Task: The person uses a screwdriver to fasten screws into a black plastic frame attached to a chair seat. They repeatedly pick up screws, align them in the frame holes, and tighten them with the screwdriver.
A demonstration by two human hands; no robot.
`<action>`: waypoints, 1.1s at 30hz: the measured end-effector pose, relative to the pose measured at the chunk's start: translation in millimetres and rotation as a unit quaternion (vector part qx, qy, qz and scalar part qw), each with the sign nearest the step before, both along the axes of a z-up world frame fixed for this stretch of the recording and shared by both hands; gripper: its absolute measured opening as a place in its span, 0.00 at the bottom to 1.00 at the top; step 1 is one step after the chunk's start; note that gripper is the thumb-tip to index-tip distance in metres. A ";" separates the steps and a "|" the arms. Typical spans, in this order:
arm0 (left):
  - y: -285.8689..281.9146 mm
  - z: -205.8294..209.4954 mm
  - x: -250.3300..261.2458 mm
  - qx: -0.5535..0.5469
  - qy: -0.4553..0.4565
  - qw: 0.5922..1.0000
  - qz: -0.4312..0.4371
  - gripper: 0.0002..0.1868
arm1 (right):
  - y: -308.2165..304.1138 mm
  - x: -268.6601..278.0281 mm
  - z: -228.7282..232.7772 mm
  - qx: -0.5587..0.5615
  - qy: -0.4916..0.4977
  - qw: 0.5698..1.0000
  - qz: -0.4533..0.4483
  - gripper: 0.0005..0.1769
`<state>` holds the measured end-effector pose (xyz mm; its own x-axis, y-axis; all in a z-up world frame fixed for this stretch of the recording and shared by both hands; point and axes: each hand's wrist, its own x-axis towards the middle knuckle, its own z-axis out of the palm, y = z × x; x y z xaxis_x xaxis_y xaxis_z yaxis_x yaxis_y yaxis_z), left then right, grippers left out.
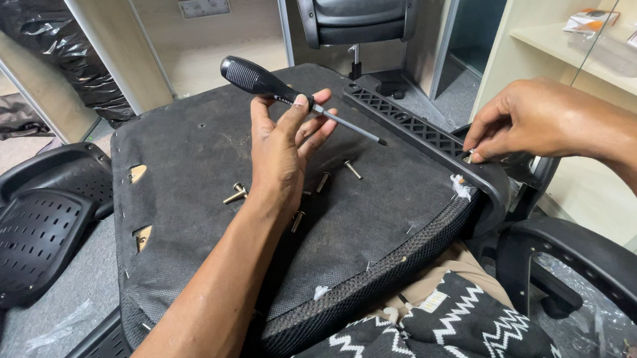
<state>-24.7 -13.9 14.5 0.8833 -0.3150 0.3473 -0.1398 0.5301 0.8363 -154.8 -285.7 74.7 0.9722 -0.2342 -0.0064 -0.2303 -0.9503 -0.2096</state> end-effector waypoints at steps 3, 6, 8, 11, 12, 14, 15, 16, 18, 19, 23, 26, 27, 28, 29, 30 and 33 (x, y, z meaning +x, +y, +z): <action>0.2 -0.9 0.2 -0.009 0.001 1.000 -0.004 0.22 | 4.8 -0.7 2.8 -0.019 -0.010 1.000 0.010 0.12; 0.4 -1.1 0.9 -0.009 0.004 1.000 -0.004 0.21 | 8.2 -1.7 5.8 -0.033 -0.003 0.999 0.006 0.11; 0.7 -1.6 0.8 -0.009 0.005 1.000 -0.003 0.21 | 10.0 -1.2 7.2 -0.056 0.006 0.998 0.011 0.11; 0.2 -1.4 0.8 -0.012 0.005 1.000 -0.003 0.21 | 11.3 -0.3 8.4 -0.082 0.004 0.996 0.036 0.11; -0.1 -1.1 0.8 -0.014 0.005 1.000 -0.003 0.21 | 11.6 -0.3 8.6 -0.088 0.001 0.995 0.047 0.11; -0.1 -0.7 1.1 -0.010 0.008 1.000 0.000 0.20 | 12.0 -1.4 8.5 -0.083 -0.006 0.995 0.050 0.12; -0.1 -0.8 1.2 -0.008 0.009 1.000 0.002 0.20 | 12.2 -2.3 8.1 -0.081 -0.009 0.995 0.051 0.12; 0.0 -0.9 1.3 -0.008 0.009 1.000 0.001 0.20 | 12.5 -3.1 7.8 -0.073 -0.010 0.996 0.046 0.12; 0.6 -0.9 1.6 -0.008 0.009 1.000 -0.001 0.20 | 12.9 -4.7 7.3 -0.058 -0.012 0.998 0.034 0.12; 0.7 -1.2 1.8 -0.007 0.007 1.000 -0.002 0.20 | 12.9 -5.3 7.2 -0.060 -0.011 0.997 0.037 0.12; 0.3 -2.0 2.3 -0.007 0.004 1.000 -0.008 0.20 | 11.6 -5.9 7.1 -0.069 -0.011 0.996 0.049 0.12; -0.4 -2.2 2.0 -0.007 0.009 1.000 -0.011 0.20 | 10.4 -5.9 6.6 -0.045 -0.021 0.997 0.066 0.14; -0.6 -2.2 1.7 -0.007 0.011 1.000 -0.012 0.20 | 10.3 -6.1 6.0 -0.031 -0.025 0.997 0.073 0.15; -0.9 -2.1 1.4 -0.009 0.010 1.000 -0.015 0.20 | 10.3 -6.3 5.5 -0.028 -0.024 0.997 0.066 0.14; -1.3 -1.7 1.0 -0.011 0.009 1.000 -0.018 0.21 | 10.1 -7.0 5.2 -0.025 -0.022 0.998 0.060 0.13; -1.8 -1.3 0.6 -0.013 0.008 1.000 -0.021 0.21 | 9.9 -7.6 5.0 -0.022 -0.021 0.998 0.054 0.12; -4.2 -1.3 -1.6 0.002 0.001 1.000 -0.018 0.22 | 8.8 -9.0 2.4 -0.049 0.023 0.999 0.005 0.14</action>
<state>-26.3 -18.1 13.2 0.8719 -0.3475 0.3449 -0.1198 0.5316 0.8385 -163.9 -276.9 77.1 0.9737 -0.2262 -0.0292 -0.2280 -0.9680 -0.1045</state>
